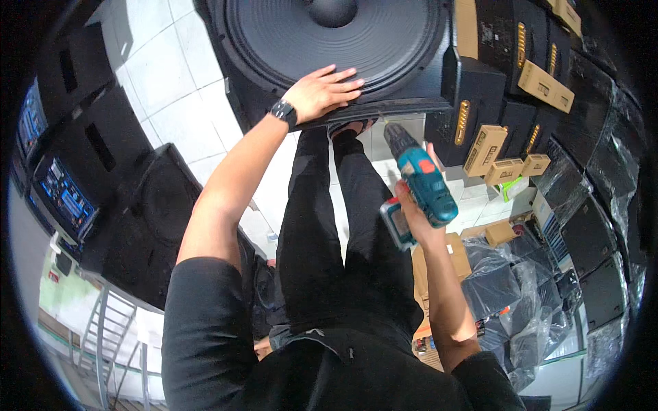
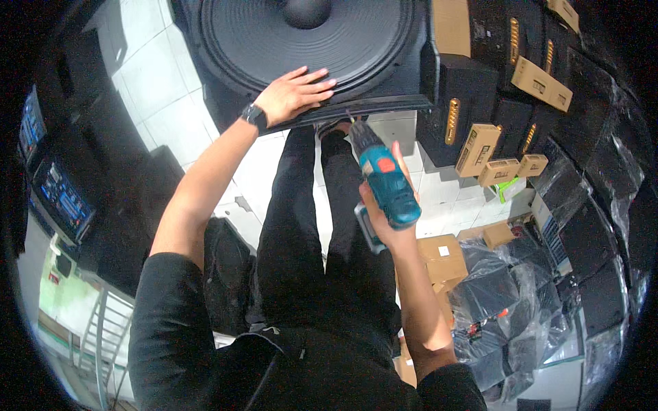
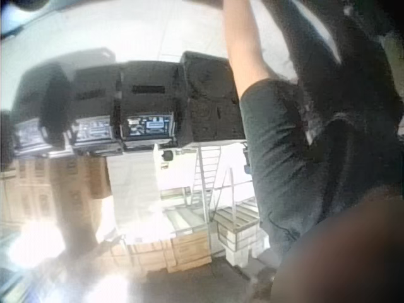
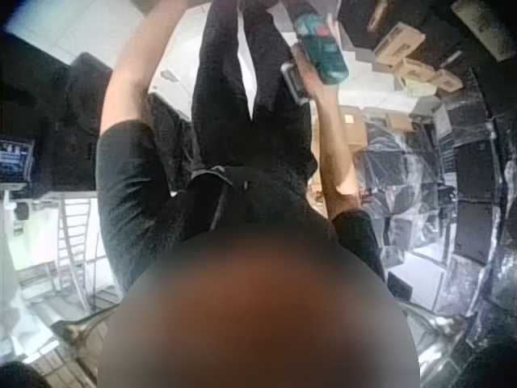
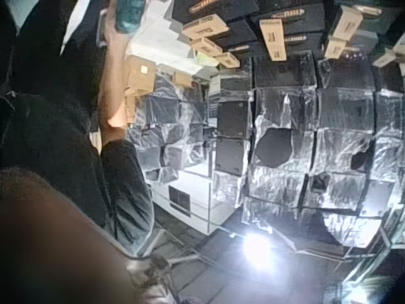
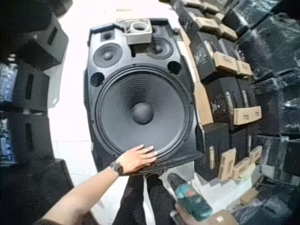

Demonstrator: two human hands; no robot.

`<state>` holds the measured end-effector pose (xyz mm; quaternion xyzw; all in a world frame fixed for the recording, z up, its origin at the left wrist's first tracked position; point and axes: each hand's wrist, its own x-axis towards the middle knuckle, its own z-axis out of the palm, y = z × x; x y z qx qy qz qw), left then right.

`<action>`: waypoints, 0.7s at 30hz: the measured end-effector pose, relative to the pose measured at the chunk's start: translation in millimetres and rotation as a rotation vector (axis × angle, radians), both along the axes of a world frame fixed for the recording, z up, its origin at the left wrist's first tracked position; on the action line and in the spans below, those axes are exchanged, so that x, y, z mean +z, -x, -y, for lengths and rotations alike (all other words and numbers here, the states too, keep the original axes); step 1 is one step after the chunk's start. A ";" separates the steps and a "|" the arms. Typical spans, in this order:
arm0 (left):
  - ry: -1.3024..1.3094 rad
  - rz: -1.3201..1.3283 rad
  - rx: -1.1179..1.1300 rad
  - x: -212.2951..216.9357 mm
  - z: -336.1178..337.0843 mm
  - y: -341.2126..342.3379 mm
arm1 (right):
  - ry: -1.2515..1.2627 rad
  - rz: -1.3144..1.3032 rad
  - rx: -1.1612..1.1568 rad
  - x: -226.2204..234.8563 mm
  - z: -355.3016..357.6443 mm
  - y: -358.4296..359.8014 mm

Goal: The person uses a cordless drill to fasten screws into the frame of a large speaker. They repeatedly position screws and drive them in around the speaker's perimeter, occasionally repositioning the speaker to access different sides.

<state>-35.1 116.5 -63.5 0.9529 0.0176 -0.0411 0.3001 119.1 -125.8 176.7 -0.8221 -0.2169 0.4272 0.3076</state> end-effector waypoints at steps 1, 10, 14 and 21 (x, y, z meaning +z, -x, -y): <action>0.013 0.002 0.013 4.0 7.1 -0.2 | 0.047 -0.031 -0.062 6.4 14.7 1.4; 0.373 0.275 1.360 62.6 8.1 11.4 | 0.010 -0.242 -0.301 50.6 156.6 16.1; 0.188 0.021 0.947 56.3 -8.9 -7.4 | 0.202 -0.202 -0.234 59.3 210.2 10.6; 0.113 -0.050 0.583 31.2 14.2 -29.0 | 0.105 -0.269 -0.511 50.3 272.4 19.7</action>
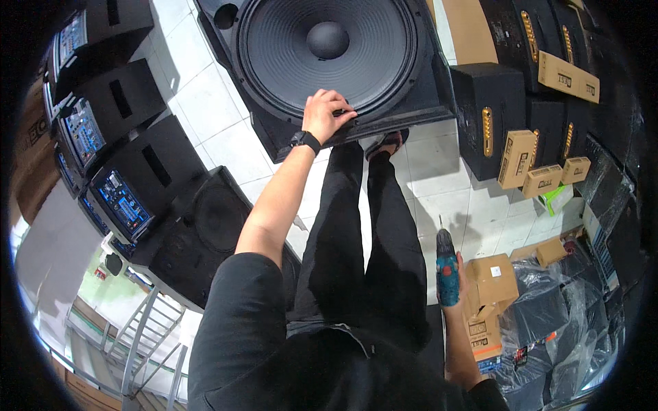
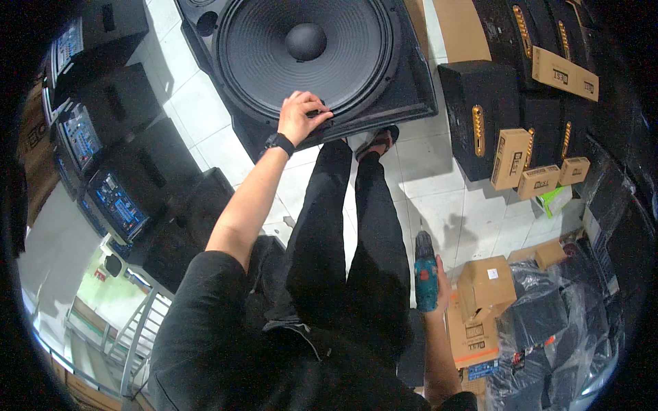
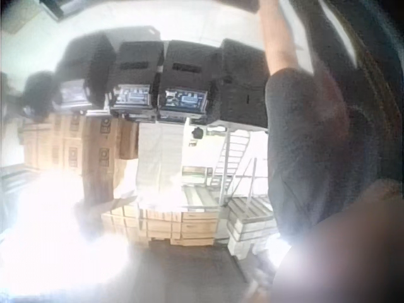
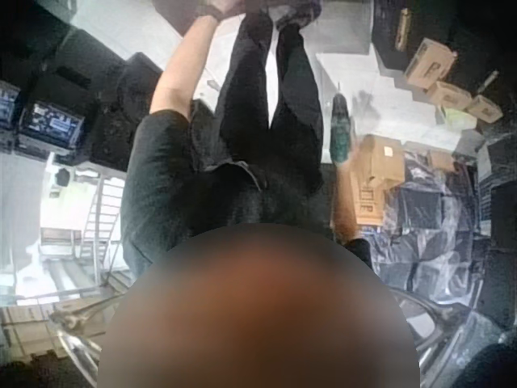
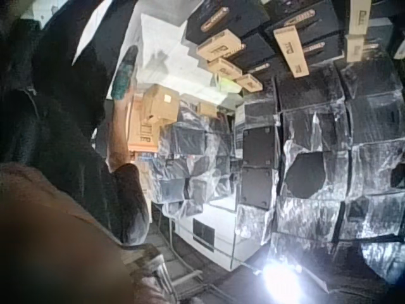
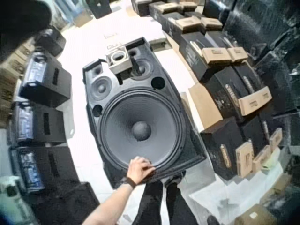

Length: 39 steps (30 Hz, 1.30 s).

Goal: The person uses a cordless drill to fasten screws into the frame of a large speaker. They repeatedly position screws and drive them in around the speaker's perimeter, occasionally repositioning the speaker to access different sides.

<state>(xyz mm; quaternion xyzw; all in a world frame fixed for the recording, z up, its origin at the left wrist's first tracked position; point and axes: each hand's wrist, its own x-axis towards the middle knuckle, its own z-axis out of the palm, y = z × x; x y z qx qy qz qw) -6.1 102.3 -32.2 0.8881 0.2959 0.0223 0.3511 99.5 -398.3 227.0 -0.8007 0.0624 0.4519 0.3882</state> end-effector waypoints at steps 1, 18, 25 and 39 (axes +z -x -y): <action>-0.025 0.051 0.013 -2.6 2.6 -1.4 | -0.003 -0.031 -0.093 -2.8 6.5 0.9; -0.381 -0.324 -0.031 -60.8 -121.2 -36.8 | 0.170 -0.113 -0.277 -5.7 -15.5 36.6; -0.372 -0.161 -0.137 -76.8 -125.0 -31.3 | 0.202 0.161 0.188 -2.5 -37.0 40.6; -0.103 0.004 -0.063 -17.7 -82.8 -13.6 | 0.099 0.138 0.043 15.0 -52.7 37.1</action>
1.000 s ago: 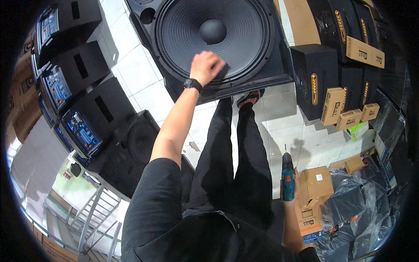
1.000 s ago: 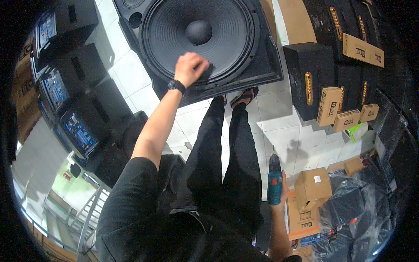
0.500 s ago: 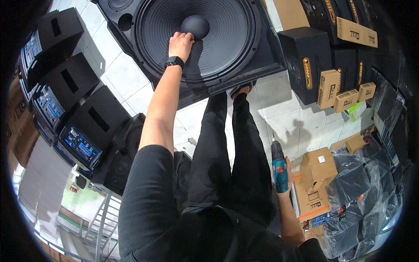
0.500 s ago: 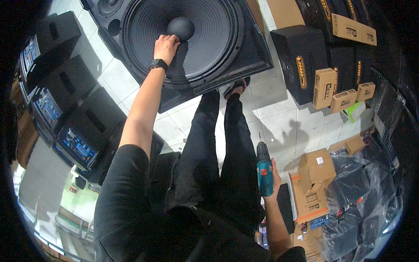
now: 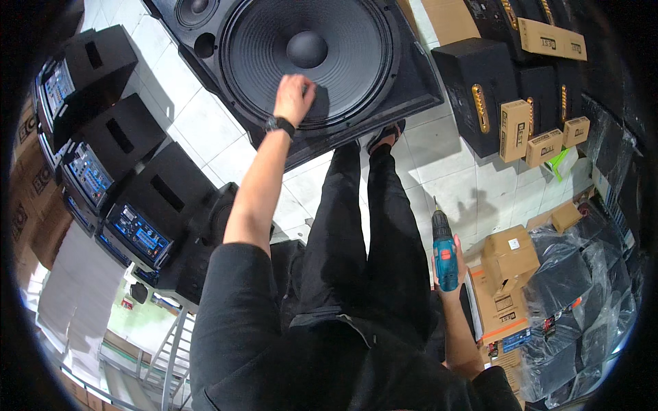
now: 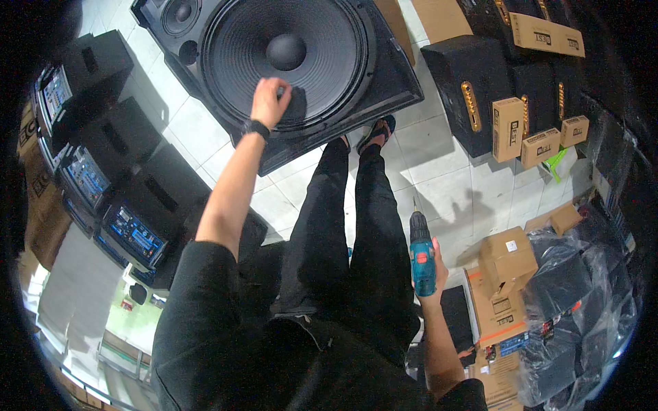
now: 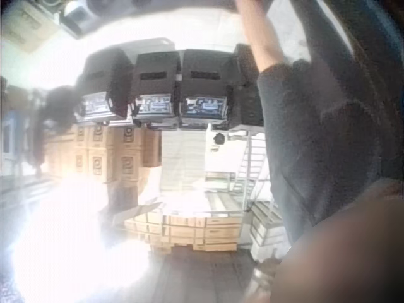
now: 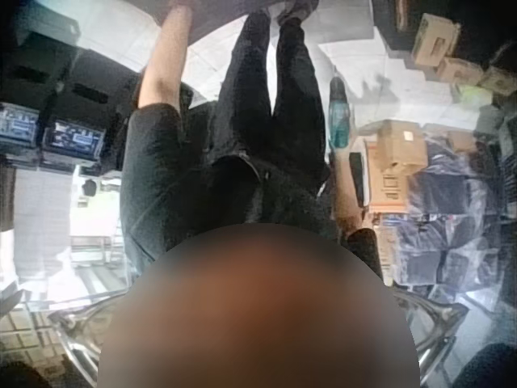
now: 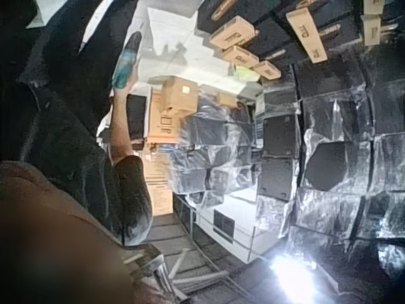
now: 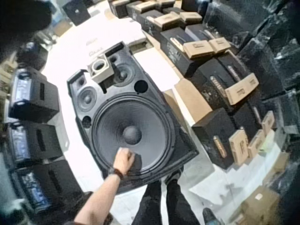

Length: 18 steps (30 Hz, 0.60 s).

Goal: The person uses a cordless drill to fasten screws into the frame of a large speaker. They repeatedly position screws and drive them in around the speaker's perimeter, occasionally repositioning the speaker to access different sides.

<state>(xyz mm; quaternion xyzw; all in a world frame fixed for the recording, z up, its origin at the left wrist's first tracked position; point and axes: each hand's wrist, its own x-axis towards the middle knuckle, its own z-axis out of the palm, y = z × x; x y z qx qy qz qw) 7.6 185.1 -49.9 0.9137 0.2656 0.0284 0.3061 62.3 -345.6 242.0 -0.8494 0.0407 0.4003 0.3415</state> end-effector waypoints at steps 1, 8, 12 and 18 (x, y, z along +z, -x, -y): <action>0.102 -0.016 0.073 11.2 22.0 6.1 | 0.026 -0.041 -0.083 -1.8 -1.8 1.7; 0.193 -0.080 0.111 45.2 113.1 23.5 | 0.064 0.205 0.182 6.5 -3.7 15.3; 0.127 -0.068 0.137 37.1 122.9 25.4 | 0.035 0.136 0.070 11.6 -0.1 24.8; 0.037 -0.166 0.022 28.7 124.3 27.4 | -0.032 0.079 -0.020 21.8 -3.6 35.9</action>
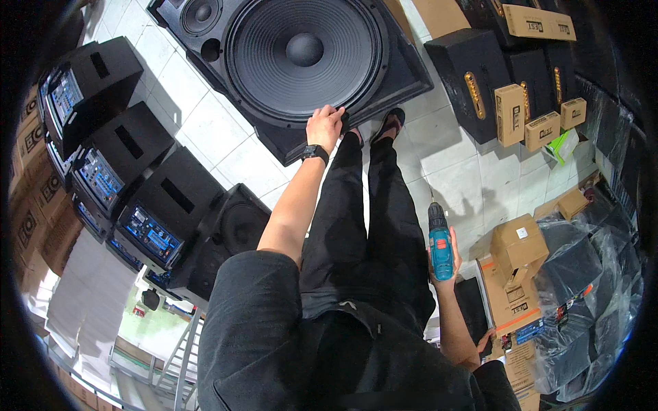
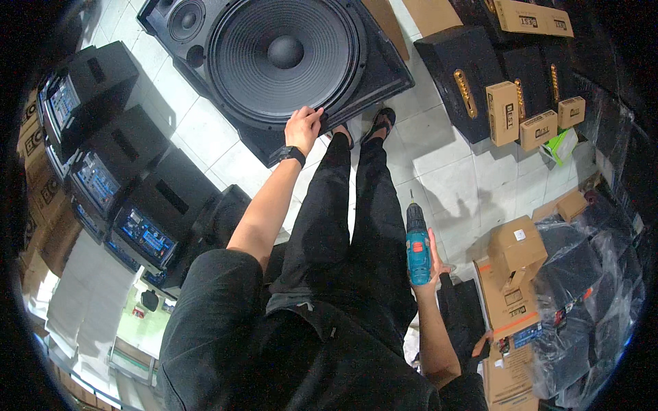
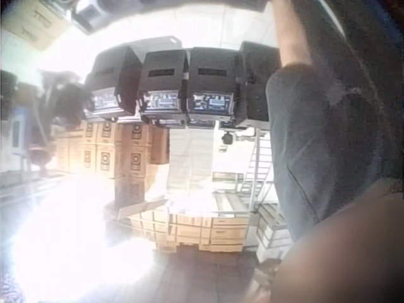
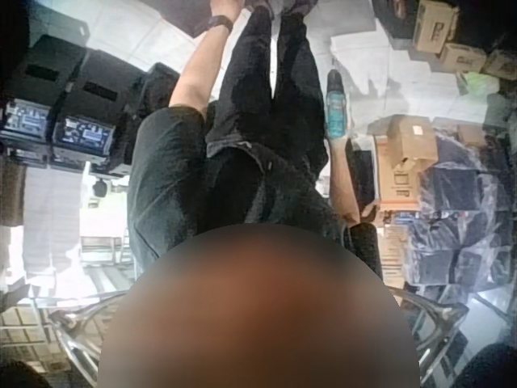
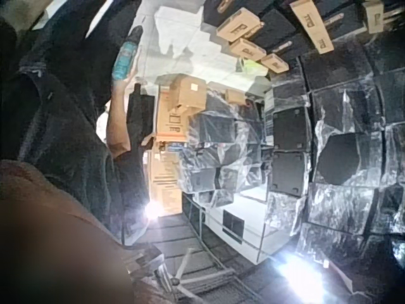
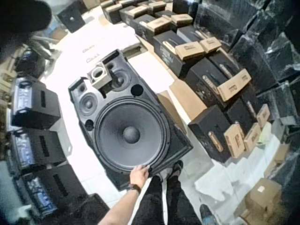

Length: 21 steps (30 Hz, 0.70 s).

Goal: The person uses a cordless drill to fasten screws into the frame of a large speaker. They repeatedly position screws and drive them in around the speaker's perimeter, occasionally repositioning the speaker to access different sides.

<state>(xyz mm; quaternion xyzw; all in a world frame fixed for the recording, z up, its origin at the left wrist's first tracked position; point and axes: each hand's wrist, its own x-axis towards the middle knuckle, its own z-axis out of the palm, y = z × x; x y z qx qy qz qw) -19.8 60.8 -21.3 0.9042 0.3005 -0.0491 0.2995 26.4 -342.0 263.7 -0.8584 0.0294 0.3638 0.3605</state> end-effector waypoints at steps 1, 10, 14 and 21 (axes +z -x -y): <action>-0.004 -0.012 -0.010 0.4 -0.1 -0.9 | -0.017 -0.007 0.000 2.2 -2.0 0.3; -0.012 -0.027 0.011 13.3 -7.6 3.4 | 0.048 0.067 0.084 18.7 -20.7 -1.9; 0.262 0.110 0.378 41.8 -20.0 9.1 | -0.034 0.220 0.170 34.4 -37.9 -16.1; 1.366 0.488 0.942 221.0 -49.7 -38.2 | -0.167 0.363 0.349 78.1 -112.7 -60.3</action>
